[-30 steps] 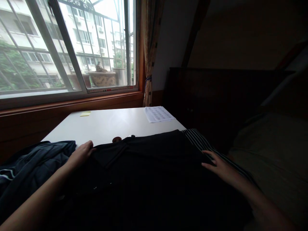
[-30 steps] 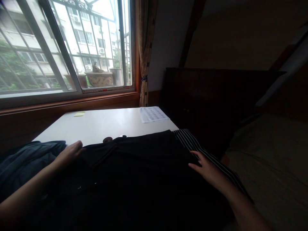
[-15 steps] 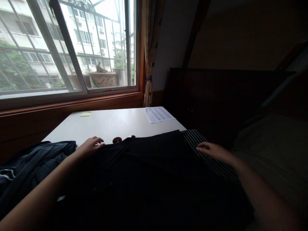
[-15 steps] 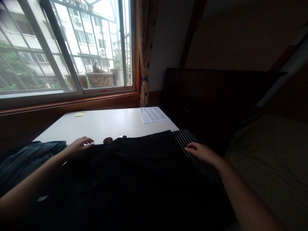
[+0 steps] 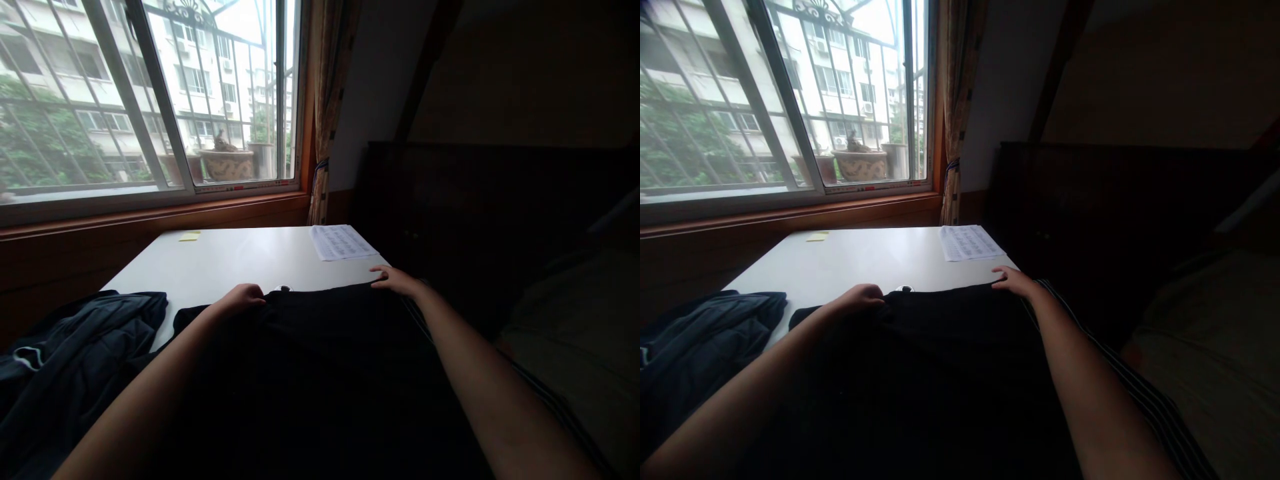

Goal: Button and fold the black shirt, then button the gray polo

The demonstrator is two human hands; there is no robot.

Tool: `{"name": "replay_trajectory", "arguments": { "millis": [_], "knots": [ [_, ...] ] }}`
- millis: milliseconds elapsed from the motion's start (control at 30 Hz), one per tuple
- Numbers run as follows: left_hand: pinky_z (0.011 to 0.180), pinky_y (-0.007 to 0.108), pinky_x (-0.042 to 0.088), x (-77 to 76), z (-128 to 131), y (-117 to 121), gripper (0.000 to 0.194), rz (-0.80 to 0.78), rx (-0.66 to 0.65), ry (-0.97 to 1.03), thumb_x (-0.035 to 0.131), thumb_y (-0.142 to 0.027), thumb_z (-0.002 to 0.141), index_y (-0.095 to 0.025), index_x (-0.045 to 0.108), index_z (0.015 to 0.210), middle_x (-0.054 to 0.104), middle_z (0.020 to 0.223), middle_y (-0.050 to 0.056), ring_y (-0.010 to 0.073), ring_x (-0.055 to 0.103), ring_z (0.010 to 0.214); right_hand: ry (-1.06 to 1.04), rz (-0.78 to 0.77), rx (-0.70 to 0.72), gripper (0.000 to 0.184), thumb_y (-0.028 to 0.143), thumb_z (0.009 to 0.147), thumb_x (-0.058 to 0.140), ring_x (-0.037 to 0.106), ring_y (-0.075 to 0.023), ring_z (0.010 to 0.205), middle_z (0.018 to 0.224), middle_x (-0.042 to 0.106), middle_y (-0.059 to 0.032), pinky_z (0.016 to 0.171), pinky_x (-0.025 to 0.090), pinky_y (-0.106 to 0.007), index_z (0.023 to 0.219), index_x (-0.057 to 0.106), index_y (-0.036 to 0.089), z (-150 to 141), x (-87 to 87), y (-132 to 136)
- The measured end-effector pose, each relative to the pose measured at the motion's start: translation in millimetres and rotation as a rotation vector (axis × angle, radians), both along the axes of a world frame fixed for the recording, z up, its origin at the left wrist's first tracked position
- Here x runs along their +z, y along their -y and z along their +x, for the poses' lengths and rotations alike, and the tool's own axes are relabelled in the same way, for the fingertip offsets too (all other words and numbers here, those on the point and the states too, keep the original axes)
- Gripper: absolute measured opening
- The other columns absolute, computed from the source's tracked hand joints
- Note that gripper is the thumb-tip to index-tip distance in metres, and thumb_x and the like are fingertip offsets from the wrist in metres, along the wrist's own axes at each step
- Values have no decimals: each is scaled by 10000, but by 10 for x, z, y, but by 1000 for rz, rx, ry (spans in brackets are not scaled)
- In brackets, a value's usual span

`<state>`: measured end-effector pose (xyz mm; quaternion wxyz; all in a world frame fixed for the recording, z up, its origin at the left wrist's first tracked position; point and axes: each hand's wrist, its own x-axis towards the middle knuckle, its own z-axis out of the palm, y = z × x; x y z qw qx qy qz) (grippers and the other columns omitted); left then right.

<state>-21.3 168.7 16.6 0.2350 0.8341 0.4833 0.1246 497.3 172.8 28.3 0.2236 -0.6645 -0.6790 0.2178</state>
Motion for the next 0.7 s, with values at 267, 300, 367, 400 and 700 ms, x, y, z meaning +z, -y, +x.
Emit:
{"name": "replay_trajectory", "arguments": {
  "millis": [267, 300, 367, 400, 700],
  "knots": [
    [817, 356, 489, -93, 23, -34, 129, 240, 183, -30, 567, -280, 902, -193, 654, 940, 653, 1033, 97, 254, 599, 963, 39, 226, -14, 285, 272, 825, 659, 652, -265, 1096, 1135, 728, -59, 969, 492, -379, 1100, 722, 227, -47, 96, -235],
    [834, 370, 480, -128, 46, -17, 114, 274, 204, -47, 567, -265, 906, -196, 652, 941, 645, 1036, 102, 266, 581, 983, 55, 258, -19, 282, 249, 824, 651, 641, -269, 1118, 1143, 724, -56, 998, 477, -395, 1097, 720, 238, -80, 70, -245],
    [864, 391, 464, -198, 99, 30, 107, 336, 230, -81, 560, -241, 923, -197, 649, 961, 632, 1057, 112, 283, 549, 1016, 88, 314, -20, 277, 202, 821, 633, 622, -272, 1152, 1171, 712, -58, 1044, 450, -414, 1079, 722, 250, -154, 5, -246],
    [875, 396, 458, -227, 123, 55, 110, 363, 238, -96, 552, -235, 935, -197, 647, 974, 627, 1071, 117, 289, 537, 1029, 102, 338, -20, 279, 184, 825, 619, 615, -273, 1162, 1189, 704, -63, 1056, 442, -418, 1077, 721, 251, -190, -28, -238],
    [878, 410, 456, -298, 156, 134, 120, 497, 262, -161, 546, -259, 966, -212, 653, 995, 603, 1093, 126, 323, 500, 1090, 180, 464, -141, 369, 181, 862, 533, 616, -284, 1073, 1130, 665, -90, 1011, 477, -432, 1199, 669, 243, -255, -13, 21]
  ]
}}
